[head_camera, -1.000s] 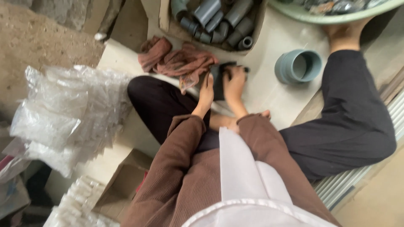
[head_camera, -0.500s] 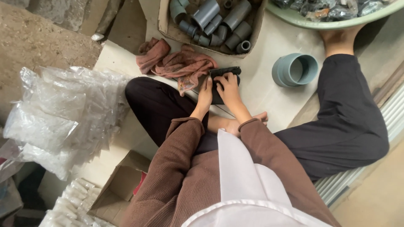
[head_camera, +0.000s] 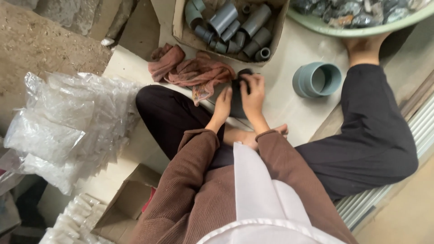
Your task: The person sits on the floor and wipes several gray plastic pipe fittings with a dark cloth and a brown rag. They handle a square block, a cylindrical piece, and an elbow joint, rubbing each surface before placing them aside.
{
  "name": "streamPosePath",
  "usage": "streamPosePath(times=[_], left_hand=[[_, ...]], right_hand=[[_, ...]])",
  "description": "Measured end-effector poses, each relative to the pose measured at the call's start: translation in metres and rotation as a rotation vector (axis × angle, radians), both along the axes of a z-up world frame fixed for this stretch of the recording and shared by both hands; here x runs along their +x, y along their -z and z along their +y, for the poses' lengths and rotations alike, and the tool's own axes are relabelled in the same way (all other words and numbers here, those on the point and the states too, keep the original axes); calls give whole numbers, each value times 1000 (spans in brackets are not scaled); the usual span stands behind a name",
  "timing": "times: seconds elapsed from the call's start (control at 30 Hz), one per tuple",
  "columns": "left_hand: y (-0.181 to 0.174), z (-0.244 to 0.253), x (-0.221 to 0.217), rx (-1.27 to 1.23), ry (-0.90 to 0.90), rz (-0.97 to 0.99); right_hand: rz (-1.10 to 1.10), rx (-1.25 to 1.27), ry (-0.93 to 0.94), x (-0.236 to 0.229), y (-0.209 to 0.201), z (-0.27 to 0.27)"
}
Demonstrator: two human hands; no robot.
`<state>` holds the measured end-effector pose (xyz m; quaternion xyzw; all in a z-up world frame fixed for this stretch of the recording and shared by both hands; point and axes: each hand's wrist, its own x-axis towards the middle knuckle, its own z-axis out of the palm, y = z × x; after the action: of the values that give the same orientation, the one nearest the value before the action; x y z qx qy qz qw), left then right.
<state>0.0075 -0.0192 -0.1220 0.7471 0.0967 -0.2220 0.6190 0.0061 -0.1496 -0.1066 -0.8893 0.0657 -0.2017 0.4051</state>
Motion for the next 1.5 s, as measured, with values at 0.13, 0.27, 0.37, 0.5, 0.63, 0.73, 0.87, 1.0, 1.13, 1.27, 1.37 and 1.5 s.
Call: streamPosePath(times=[0.13,0.27,0.37,0.5,0.63,0.73,0.87,1.0,1.13,1.27,1.37,1.5], left_hand=[[-29,6,-8,30,11,-210],[-28,17,-20,19,13,-284],[-34,21,-12,31,25,-305],[-56,19,-7,111,209,-266],[-75,16,-9,59,155,-312],[-82,22,-15,45,115,-311],[-93,32,5,-2,111,-297],[-48,44,8,-136,42,-95],[-15,73,21,-193,-100,50],[-58,66,34,-182,-83,54],[-56,56,37,-131,-68,-20],[-138,37,32,21,-39,-159]], right_hand=[[-36,-269,-163,3,-13,-1],[-35,-394,-136,-7,4,-23],[-90,-404,-127,1,1,-33],[-177,-264,-298,5,5,-33],[-208,-291,-282,5,-23,-24],[-275,-422,-262,-3,-31,-36],[-231,-420,-203,-2,-26,-62],[4,-25,-64,-8,-21,-62],[199,278,121,-14,-12,-88],[165,837,41,-11,-39,-85],[130,772,-39,-12,-69,-78],[101,551,-158,-23,-103,-77]])
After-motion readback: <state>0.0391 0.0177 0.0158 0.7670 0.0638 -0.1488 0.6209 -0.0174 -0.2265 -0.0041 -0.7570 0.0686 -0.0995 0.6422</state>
